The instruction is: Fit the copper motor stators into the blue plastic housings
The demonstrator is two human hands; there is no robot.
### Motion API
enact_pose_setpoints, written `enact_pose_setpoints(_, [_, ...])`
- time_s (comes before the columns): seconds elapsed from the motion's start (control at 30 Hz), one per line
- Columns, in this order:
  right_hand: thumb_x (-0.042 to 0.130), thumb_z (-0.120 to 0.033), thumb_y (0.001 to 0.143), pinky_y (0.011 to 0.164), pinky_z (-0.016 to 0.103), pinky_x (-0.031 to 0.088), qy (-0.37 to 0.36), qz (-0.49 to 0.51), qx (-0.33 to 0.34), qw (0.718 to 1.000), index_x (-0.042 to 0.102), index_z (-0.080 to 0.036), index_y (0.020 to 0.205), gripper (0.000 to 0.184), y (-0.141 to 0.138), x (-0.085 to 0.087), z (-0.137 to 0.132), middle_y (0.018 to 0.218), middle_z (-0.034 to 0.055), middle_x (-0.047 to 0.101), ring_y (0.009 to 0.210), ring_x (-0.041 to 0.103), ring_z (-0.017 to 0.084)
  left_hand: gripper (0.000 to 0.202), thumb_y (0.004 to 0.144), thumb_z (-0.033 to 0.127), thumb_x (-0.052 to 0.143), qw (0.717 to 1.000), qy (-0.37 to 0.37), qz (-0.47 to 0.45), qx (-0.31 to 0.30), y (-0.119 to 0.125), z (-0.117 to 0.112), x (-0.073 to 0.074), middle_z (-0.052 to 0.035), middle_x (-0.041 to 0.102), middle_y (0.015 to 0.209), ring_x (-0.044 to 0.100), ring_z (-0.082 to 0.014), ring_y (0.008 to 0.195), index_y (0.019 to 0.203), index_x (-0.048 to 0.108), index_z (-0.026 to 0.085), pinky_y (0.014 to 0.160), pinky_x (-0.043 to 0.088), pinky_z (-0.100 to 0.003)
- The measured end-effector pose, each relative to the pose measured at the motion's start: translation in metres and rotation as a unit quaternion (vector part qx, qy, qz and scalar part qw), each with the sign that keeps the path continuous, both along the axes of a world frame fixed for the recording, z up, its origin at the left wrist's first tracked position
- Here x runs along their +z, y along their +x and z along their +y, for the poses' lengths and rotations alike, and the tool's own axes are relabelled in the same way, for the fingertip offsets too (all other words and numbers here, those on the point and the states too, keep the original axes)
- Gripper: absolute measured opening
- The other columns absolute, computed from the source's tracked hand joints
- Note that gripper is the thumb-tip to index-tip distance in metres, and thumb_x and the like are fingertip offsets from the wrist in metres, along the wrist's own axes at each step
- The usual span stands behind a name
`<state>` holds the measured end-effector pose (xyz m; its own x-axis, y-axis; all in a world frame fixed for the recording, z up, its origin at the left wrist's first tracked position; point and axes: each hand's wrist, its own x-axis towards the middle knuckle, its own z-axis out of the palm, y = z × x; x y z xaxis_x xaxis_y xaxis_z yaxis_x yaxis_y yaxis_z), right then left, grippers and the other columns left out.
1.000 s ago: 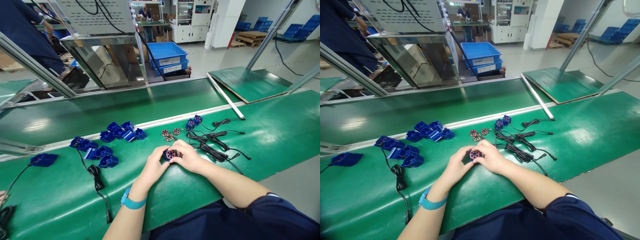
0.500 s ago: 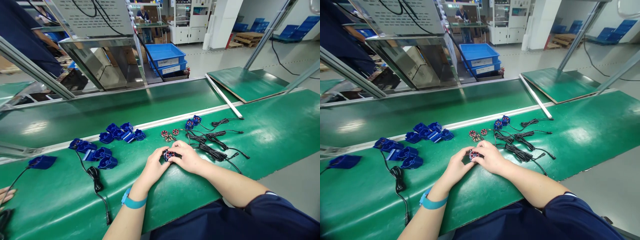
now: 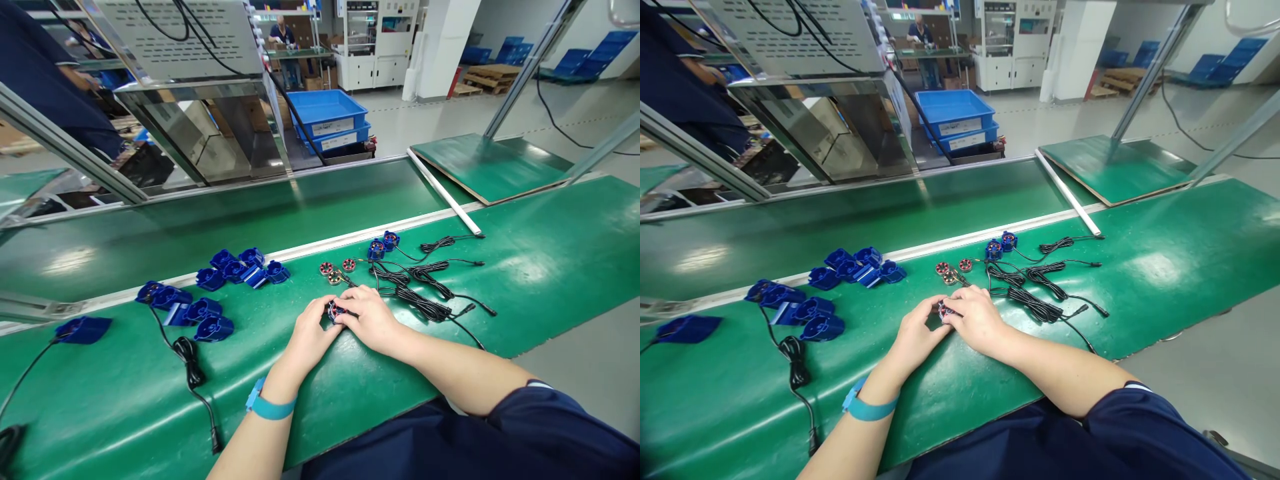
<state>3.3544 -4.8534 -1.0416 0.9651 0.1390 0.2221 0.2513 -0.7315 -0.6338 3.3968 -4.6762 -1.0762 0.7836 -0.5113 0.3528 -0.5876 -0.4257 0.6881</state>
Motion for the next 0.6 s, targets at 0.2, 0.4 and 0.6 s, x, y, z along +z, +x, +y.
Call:
enact_pose_setpoints(0.2, [0.074,-0.031,0.087,0.089,0.041,0.039,-0.01,-0.006,-0.041,0.999,0.077,-0.024,0.103,0.018,-0.002,-0.003,0.001,0.105,0.0054,0.072,0.098,0.058,0.023,0.043,0.08,0.02,0.07,1.0,0.005,-0.027,0.001,-0.001,-0.002,0.0,-0.0066,0.069,0.111,0.067,-0.0213,0.1,0.12,0.057,0.02,0.091,0.057,-0.038])
enact_pose_setpoints(0.4, [0.073,-0.036,0.088,0.099,0.044,0.038,-0.015,-0.07,0.02,0.997,0.064,-0.018,0.124,0.041,-0.004,0.002,-0.003,0.118,0.0104,0.07,0.105,0.06,0.024,0.048,0.079,0.021,0.071,0.999,0.013,-0.023,0.022,0.003,0.001,-0.003,-0.0071,0.069,0.114,0.068,-0.0215,0.099,0.124,0.053,0.022,0.09,0.057,-0.037])
enact_pose_setpoints(0.6, [0.077,-0.031,0.084,0.115,0.057,0.02,-0.164,-0.071,0.029,0.983,0.069,-0.016,0.104,0.026,0.011,0.008,-0.03,0.103,0.0105,0.071,0.112,0.057,0.029,0.033,0.087,0.025,0.066,0.995,0.022,-0.062,0.076,0.012,0.012,-0.001,-0.0075,0.066,0.109,0.065,-0.0222,0.099,0.116,0.052,0.021,0.09,0.054,-0.039])
